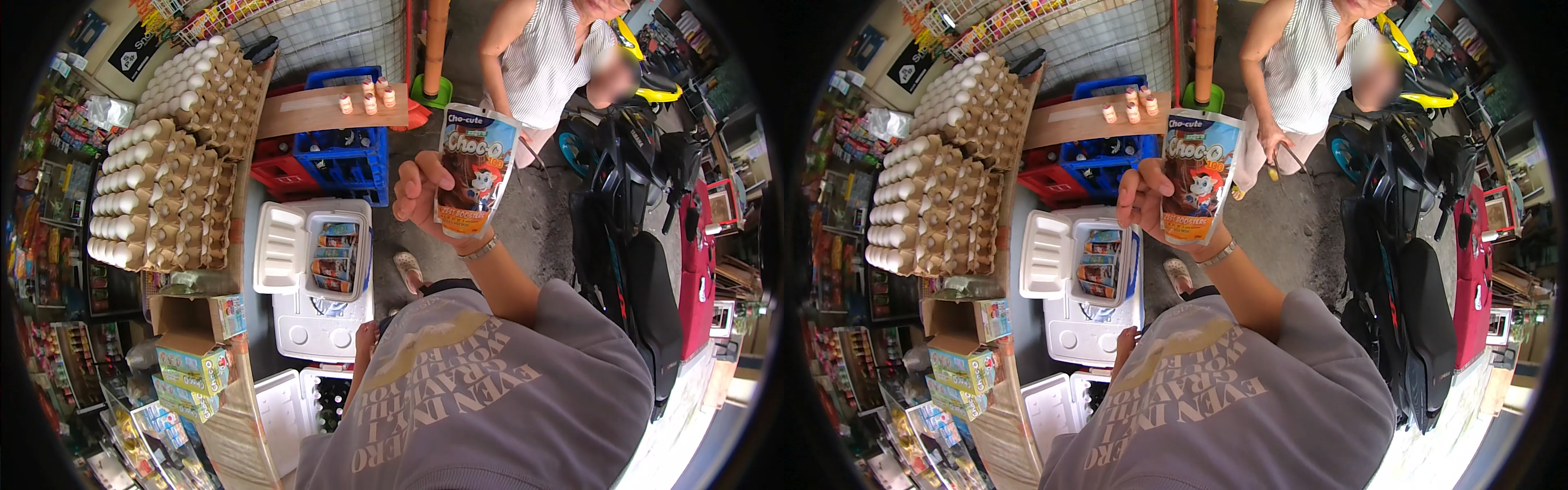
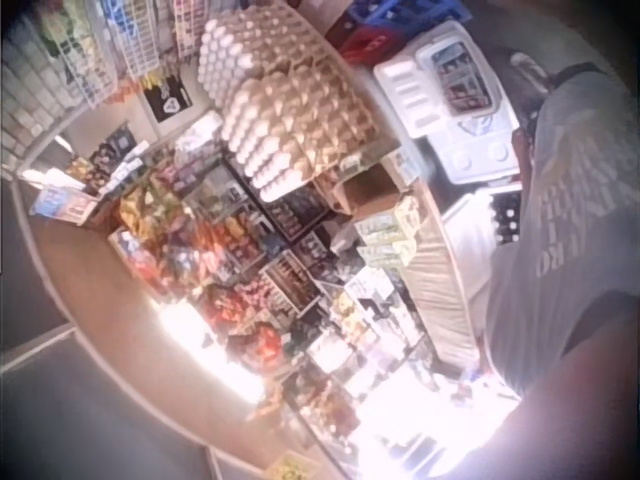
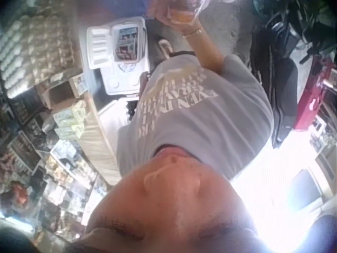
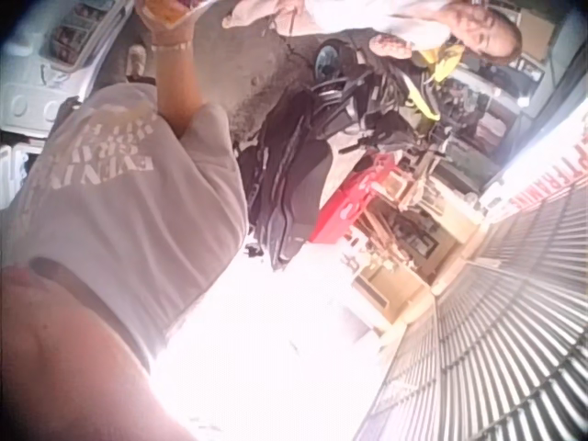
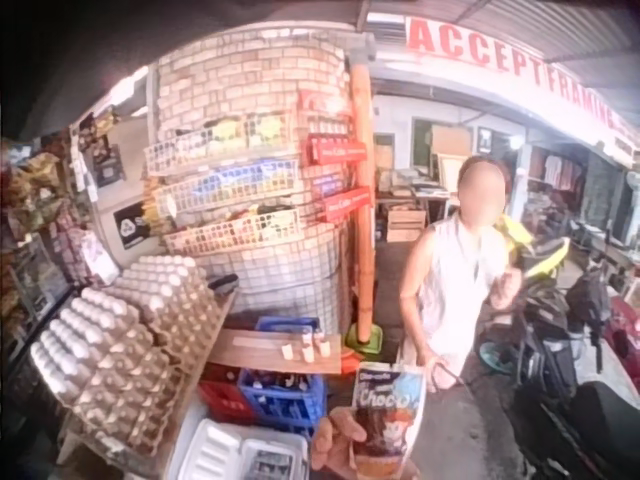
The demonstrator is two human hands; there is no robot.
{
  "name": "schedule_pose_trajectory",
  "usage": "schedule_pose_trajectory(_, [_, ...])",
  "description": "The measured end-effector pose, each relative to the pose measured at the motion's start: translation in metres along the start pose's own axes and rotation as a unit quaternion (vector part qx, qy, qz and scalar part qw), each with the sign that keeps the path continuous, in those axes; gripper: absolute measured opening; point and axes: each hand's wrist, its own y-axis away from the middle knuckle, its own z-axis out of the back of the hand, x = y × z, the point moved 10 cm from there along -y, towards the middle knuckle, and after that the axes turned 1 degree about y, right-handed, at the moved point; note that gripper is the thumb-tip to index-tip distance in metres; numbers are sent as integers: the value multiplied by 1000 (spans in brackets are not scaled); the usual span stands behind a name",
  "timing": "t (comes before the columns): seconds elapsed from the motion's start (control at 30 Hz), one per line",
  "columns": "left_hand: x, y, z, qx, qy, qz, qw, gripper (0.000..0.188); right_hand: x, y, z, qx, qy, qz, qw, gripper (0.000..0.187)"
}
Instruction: The person organizes small snack packets inside a white cooler, arranging them neatly by hand. They then close the cooler lid and move the cooler to a different location on the floor.
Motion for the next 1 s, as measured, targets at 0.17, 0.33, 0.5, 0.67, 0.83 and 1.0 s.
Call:
schedule_pose_trajectory(0.17, [-5, 3, -2, 60, -289, -121, 948, 43, -10, -2, 4, 17, -26, -12, 999, 26])
schedule_pose_trajectory(0.33, [33, 9, 21, 59, -319, -127, 937, 44, -18, -2, 8, 3, -32, -21, 999, 26])
schedule_pose_trajectory(0.5, [45, 17, 37, 43, -302, -115, 945, 46, -28, -4, 11, 4, -30, -24, 999, 25])
schedule_pose_trajectory(0.67, [35, 22, 32, 37, -303, -126, 944, 51, -32, -3, 11, -8, -19, -7, 1000, 26])
schedule_pose_trajectory(0.83, [25, 20, 22, 54, -419, -223, 878, 46, -43, -2, 3, 46, -77, -24, 996, 32])
schedule_pose_trajectory(1.0, [48, 7, 35, 18, -346, -170, 922, 48, -40, 4, -10, 66, -85, -38, 993, 29])
